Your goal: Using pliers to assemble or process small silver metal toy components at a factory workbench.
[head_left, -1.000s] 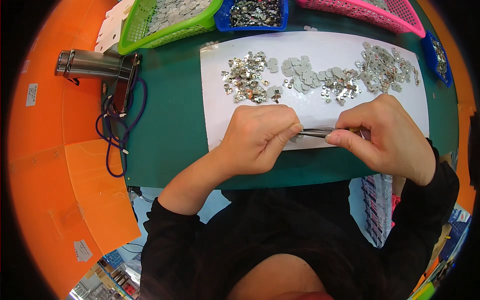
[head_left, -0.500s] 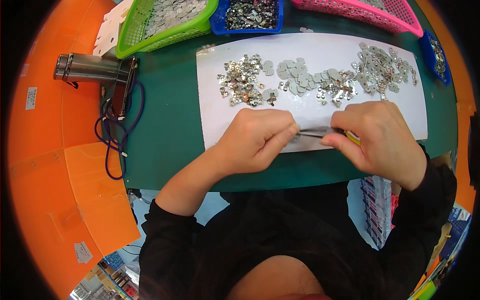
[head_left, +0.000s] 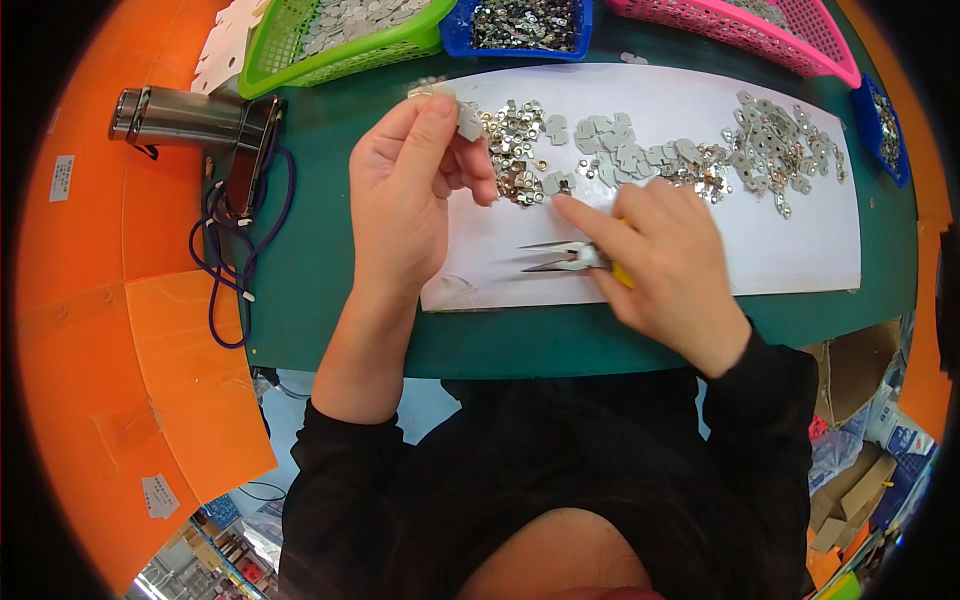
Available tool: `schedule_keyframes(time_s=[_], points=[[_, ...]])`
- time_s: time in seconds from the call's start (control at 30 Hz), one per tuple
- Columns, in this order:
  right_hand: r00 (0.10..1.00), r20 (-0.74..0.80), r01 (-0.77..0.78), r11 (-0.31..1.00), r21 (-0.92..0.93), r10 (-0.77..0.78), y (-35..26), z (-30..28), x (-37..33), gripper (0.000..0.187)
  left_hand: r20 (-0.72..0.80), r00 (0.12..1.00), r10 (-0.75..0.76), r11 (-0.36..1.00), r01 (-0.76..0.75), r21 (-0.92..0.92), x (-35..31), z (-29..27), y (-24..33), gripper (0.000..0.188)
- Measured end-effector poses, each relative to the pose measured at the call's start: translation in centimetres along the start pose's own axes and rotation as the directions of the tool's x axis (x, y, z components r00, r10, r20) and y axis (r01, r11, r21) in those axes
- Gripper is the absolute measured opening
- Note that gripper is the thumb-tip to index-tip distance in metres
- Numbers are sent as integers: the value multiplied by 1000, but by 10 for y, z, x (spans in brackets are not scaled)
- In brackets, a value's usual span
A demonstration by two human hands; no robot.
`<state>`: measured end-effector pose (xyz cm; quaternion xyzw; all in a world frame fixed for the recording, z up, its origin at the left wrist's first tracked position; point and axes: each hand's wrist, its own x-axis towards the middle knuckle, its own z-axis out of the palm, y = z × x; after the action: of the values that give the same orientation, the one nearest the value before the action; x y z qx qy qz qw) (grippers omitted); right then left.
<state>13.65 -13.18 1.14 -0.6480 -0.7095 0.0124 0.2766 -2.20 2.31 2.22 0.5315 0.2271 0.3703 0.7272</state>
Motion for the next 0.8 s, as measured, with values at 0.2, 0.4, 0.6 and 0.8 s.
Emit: schedule_keyframes(time_s=[0.2,0.4,0.6,0.8], points=[[993,109,39,999,8,-40,-3,-3,-3,49,10,999,-39,999,40,-20,-4,1,1,31],[996,-90,11,998,-60,-16,3,10,1,39,24,997,-70,997,70,-11,-8,12,-5,33],[990,-117,-91,987,-132,76,-4,23,17,30,3,999,-40,999,40,4,-5,10,-13,33],[984,-166,-86,992,-94,70,3,26,18,25,-68,998,20,997,-25,-75,-7,9,-12,33]])
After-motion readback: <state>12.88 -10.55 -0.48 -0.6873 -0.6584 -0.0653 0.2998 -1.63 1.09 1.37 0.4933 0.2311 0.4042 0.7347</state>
